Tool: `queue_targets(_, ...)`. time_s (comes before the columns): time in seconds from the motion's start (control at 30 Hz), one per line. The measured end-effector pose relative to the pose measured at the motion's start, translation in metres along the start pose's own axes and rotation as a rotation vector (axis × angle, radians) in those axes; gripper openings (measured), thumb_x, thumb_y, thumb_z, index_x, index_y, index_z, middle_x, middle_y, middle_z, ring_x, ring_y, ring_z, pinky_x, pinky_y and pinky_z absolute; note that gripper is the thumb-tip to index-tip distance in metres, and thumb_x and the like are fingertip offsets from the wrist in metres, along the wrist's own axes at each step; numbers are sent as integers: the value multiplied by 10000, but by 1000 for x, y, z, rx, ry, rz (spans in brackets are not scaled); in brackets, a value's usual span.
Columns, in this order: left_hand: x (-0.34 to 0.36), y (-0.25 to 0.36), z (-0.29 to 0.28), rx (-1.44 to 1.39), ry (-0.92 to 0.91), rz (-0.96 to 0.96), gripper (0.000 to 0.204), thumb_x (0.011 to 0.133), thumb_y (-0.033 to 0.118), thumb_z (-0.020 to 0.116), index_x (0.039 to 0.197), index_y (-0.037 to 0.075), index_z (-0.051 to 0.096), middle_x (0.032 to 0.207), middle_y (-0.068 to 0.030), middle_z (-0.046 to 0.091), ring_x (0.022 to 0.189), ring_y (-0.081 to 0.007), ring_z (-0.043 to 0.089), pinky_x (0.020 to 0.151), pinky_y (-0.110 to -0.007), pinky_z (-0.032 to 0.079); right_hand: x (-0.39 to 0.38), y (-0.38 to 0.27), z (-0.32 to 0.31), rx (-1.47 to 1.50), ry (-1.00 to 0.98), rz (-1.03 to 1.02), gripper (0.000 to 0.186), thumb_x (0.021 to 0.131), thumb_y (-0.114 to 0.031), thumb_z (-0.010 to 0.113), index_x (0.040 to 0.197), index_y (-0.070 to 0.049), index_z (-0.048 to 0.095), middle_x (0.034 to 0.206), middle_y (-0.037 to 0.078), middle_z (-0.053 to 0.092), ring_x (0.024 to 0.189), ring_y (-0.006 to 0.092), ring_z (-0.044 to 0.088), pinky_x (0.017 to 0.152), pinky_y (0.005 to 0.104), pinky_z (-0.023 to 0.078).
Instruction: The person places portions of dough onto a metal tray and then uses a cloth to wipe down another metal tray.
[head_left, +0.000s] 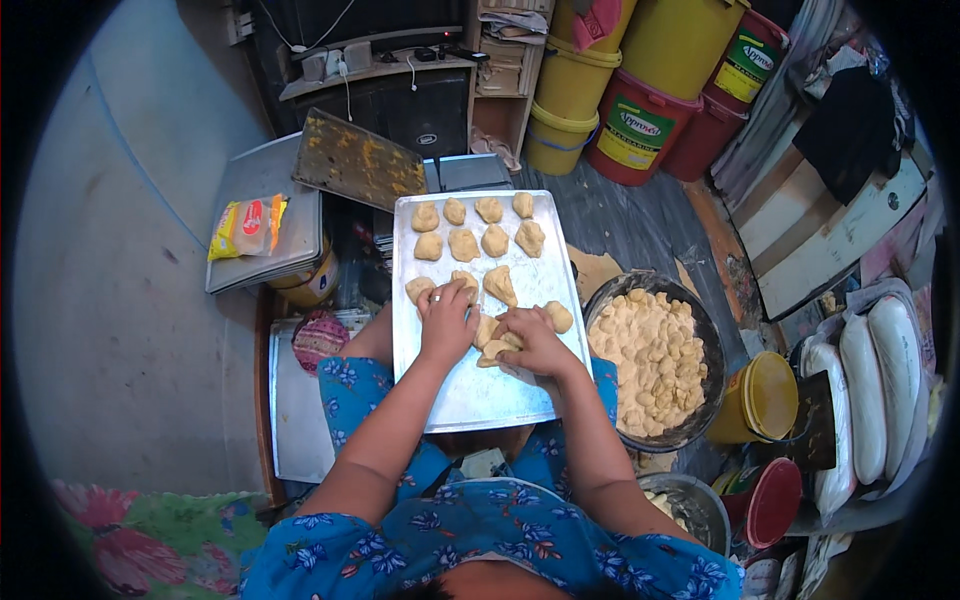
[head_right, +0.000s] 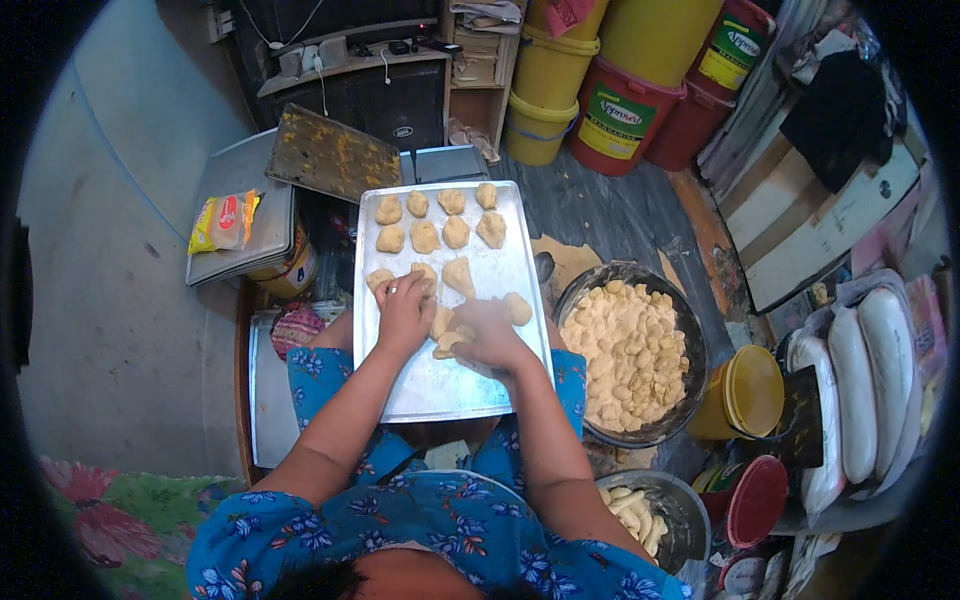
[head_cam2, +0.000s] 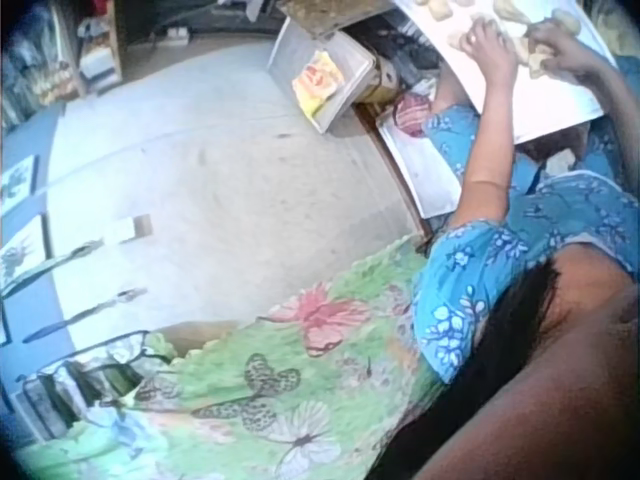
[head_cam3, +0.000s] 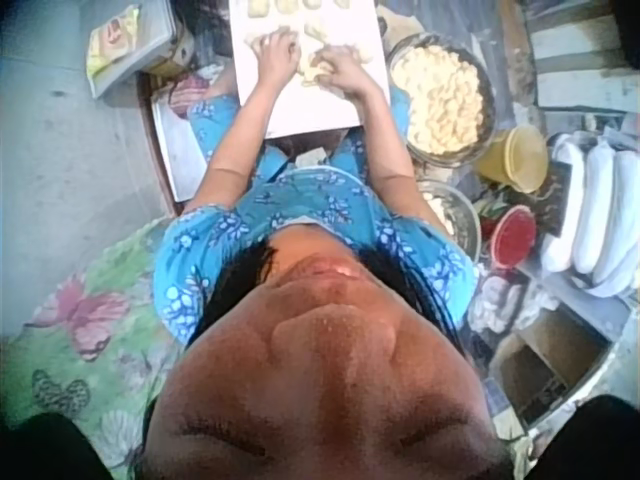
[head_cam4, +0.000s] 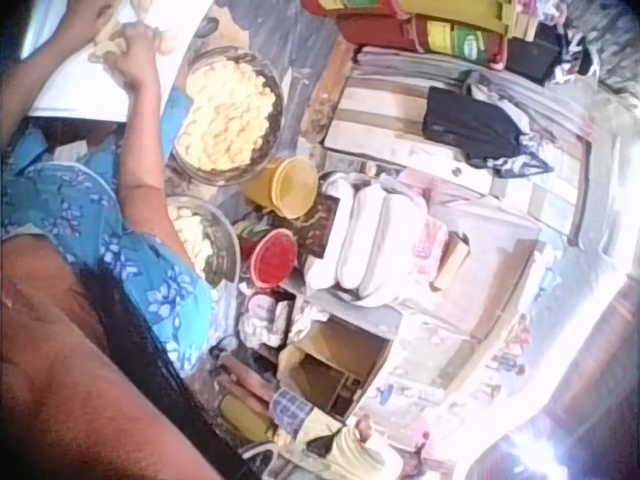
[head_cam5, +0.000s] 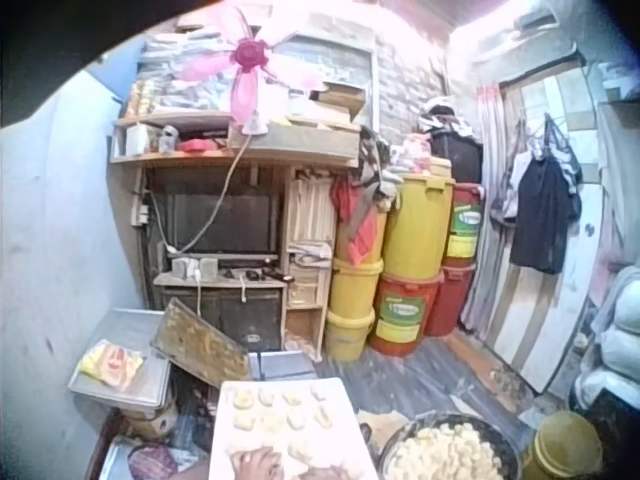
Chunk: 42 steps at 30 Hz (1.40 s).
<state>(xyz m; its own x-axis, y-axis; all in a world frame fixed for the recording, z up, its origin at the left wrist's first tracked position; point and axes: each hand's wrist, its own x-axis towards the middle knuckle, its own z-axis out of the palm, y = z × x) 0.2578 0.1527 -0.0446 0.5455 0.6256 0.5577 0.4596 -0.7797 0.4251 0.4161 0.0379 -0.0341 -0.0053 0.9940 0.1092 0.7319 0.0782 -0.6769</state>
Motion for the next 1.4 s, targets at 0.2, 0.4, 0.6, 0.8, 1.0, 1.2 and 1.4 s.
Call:
queue_targets(0.2, 0, -1, 1, -9, 15, 12, 290, 796, 170, 616, 1060, 49, 606, 1158, -113, 569, 1102, -256, 511, 1006, -434, 256, 0, -3, -1, 11, -4, 5, 361, 644, -231, 754, 965, -148, 611, 1190, 75, 544, 1213, 269, 428, 1095, 509, 126)
queue_targets(0.4, 0, 1, -1, -2, 13, 12, 291, 797, 169, 615, 1061, 45, 605, 1159, -114, 570, 1107, -264, 505, 1003, -425, 259, -1, -5, -2, 21, -6, 10, 354, 647, -232, 751, 960, -144, 610, 1205, 76, 540, 1216, 265, 429, 1099, 510, 120)
queue_targets(0.6, 0, 1, 0, -1, 12, 10, 300, 796, 173, 612, 1069, 49, 609, 1163, -113, 570, 1106, -261, 504, 1006, -417, 257, -1, -3, -1, 20, 5, 3, 348, 648, -231, 749, 955, -143, 612, 1202, 69, 543, 1223, 262, 423, 1102, 509, 117)
queue_targets(0.8, 0, 1, 0, -6, 4, 6, 304, 793, 174, 612, 1070, 51, 611, 1166, -113, 570, 1107, -257, 504, 1010, -416, 253, -2, -3, 1, 36, 31, 1, 351, 638, -216, 744, 957, -142, 615, 1195, 67, 546, 1226, 264, 419, 1103, 512, 117)
queue_targets(1.0, 0, 0, 1, -12, -5, -3, 299, 793, 169, 618, 1068, 51, 610, 1169, -116, 567, 1117, -265, 492, 1012, -414, 254, -3, 3, 8, -14, 174, -101, 333, 630, -251, 721, 927, -131, 628, 1027, 95, 559, 1060, 318, 468, 1007, 451, 258)
queue_targets(1.2, 0, -2, 2, -6, 3, 0, 298, 796, 169, 619, 1071, 54, 611, 1177, -114, 562, 1114, -274, 485, 1012, -414, 257, -2, 1, 8, -15, 182, -107, 337, 619, -240, 721, 923, -130, 630, 1022, 92, 562, 1050, 318, 468, 1001, 450, 264)
queue_targets(1.4, 0, -2, 1, -12, 7, 0, 294, 798, 169, 617, 1069, 57, 612, 1174, -113, 562, 1112, -270, 486, 1009, -414, 261, -3, 2, 10, -39, 186, -112, 356, 614, -245, 715, 938, -126, 629, 1011, 102, 563, 1044, 326, 473, 999, 454, 266)
